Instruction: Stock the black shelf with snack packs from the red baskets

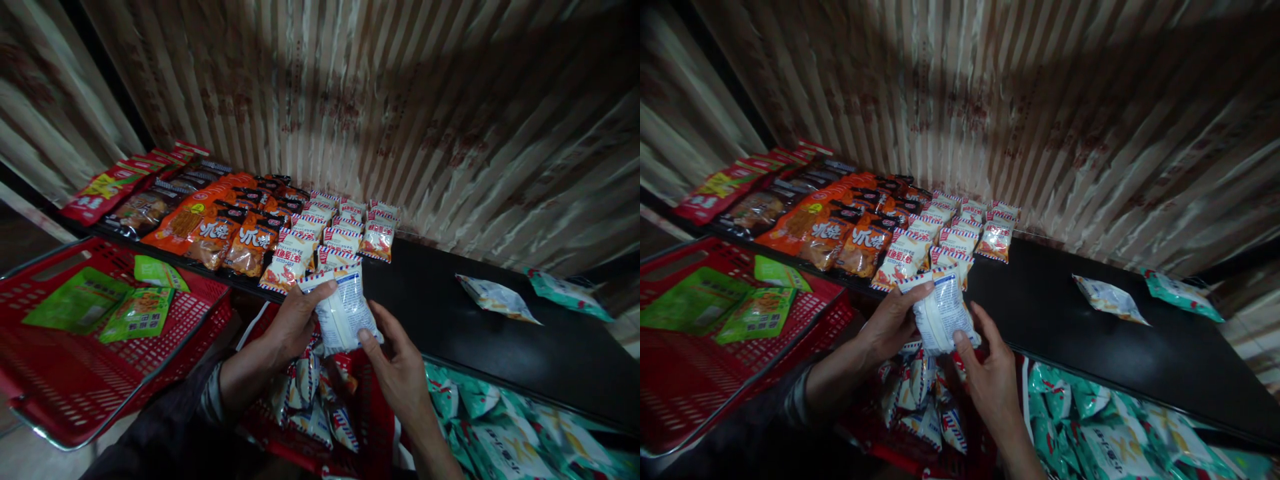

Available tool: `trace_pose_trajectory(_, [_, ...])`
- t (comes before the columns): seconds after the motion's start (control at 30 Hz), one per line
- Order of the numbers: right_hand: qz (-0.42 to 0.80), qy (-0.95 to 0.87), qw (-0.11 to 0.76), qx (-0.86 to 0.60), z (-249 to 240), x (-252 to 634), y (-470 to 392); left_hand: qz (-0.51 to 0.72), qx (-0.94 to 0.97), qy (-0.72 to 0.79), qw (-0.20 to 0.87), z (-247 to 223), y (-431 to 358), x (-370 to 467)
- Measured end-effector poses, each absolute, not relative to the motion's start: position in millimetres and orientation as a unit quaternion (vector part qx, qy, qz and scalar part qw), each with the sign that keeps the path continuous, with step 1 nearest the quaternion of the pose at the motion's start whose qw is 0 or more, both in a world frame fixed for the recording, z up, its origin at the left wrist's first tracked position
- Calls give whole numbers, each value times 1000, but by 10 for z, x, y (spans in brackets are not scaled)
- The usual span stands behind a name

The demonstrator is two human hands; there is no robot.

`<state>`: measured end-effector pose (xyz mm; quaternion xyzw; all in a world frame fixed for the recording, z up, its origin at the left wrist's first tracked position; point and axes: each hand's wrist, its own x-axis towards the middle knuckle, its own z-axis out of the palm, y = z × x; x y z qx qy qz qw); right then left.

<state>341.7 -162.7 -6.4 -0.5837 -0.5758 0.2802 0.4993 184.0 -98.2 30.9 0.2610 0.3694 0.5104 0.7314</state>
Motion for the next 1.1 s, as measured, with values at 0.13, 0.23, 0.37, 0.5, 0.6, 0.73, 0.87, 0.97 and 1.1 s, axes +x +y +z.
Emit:
trace_pose_trajectory(0.13, [1,-702,465,-539,-85,3407,-1644,515,252,396,717,262,-968,1855])
trace_pose_trajectory(0.23, [-36,-749,419,-512,-64,3380,-1671,504,259,385,729,292,-1014,1875])
trace_pose_trajectory(0.37, [-24,-744,381,-548,-55,3337,-1716,495,295,318,753,377,-1152,1887])
trace_pose_trajectory(0.5, [-22,-718,376,-585,-35,3326,-1749,497,345,289,742,416,-1281,1836])
trace_pose_trajectory(0.6, [26,-671,407,-619,20,3365,-1760,501,402,266,719,420,-1313,1782])
trace_pose_trajectory(0.73, [224,-541,515,-626,114,3469,-1756,502,441,278,690,397,-1255,1767])
trace_pose_trajectory(0.87, [474,-385,592,-526,173,3531,-1727,497,396,350,688,336,-1137,1814])
trace_pose_trajectory(0.97, [573,-315,578,-488,174,3517,-1698,470,369,331,730,313,-1064,1837])
trace_pose_trajectory(1.1, [610,-283,558,-485,120,3473,-1663,479,348,328,736,312,-1011,1822])
